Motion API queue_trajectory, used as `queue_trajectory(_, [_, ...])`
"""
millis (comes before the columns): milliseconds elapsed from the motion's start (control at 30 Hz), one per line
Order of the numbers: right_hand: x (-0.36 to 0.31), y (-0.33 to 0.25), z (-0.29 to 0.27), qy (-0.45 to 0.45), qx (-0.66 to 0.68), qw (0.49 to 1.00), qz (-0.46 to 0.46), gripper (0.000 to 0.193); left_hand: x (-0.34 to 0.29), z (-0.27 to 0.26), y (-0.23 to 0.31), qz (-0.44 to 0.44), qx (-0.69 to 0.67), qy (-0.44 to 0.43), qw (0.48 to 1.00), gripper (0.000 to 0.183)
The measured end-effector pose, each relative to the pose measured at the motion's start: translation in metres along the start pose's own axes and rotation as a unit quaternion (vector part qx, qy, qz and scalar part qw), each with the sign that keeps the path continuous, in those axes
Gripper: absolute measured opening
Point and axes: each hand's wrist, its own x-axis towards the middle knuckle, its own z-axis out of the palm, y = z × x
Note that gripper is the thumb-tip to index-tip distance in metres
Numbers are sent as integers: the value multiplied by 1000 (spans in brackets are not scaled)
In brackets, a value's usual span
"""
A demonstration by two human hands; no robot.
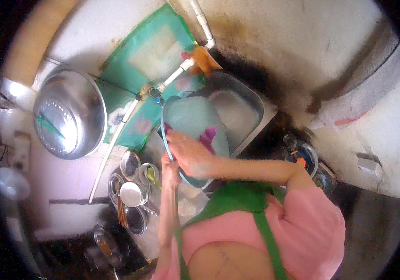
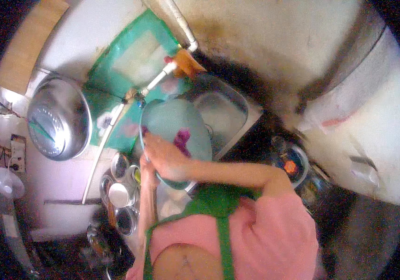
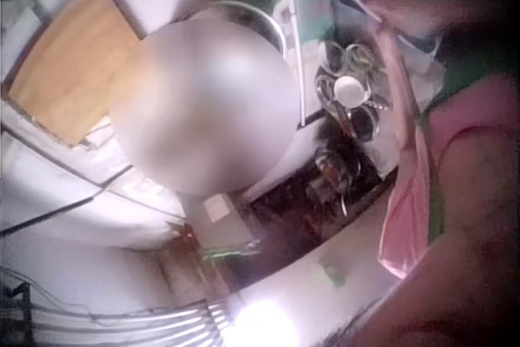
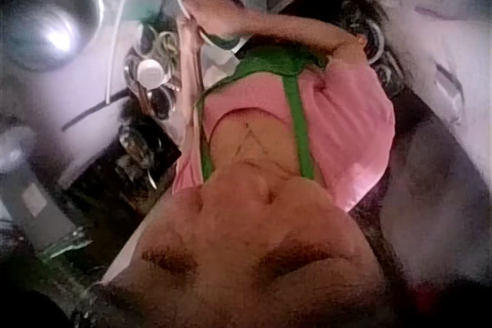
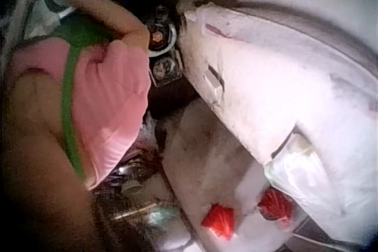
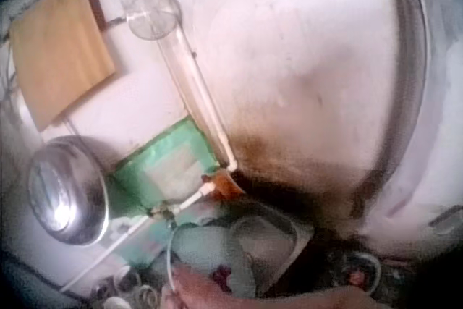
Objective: The person washes a blue bowl, a metal ladle, and a metal pot in a sink using a purple cloth and running water.
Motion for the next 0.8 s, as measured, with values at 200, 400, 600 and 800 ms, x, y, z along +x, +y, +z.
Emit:
queue_trajectory(200, [80,100,-31,-143,-8,964,223,18,-6,23,11,-44,77,-39,995,26])
queue_trajectory(400, [57,34,-19,-75,-4,991,115,20,-16,5,12,-32,71,-27,997,24])
queue_trajectory(600, [41,5,-27,-107,-10,991,78,20,-26,-13,0,-14,61,-21,998,24])
queue_trajectory(800, [89,168,-3,-241,9,945,220,16,-51,-10,-9,-52,131,-57,988,26])
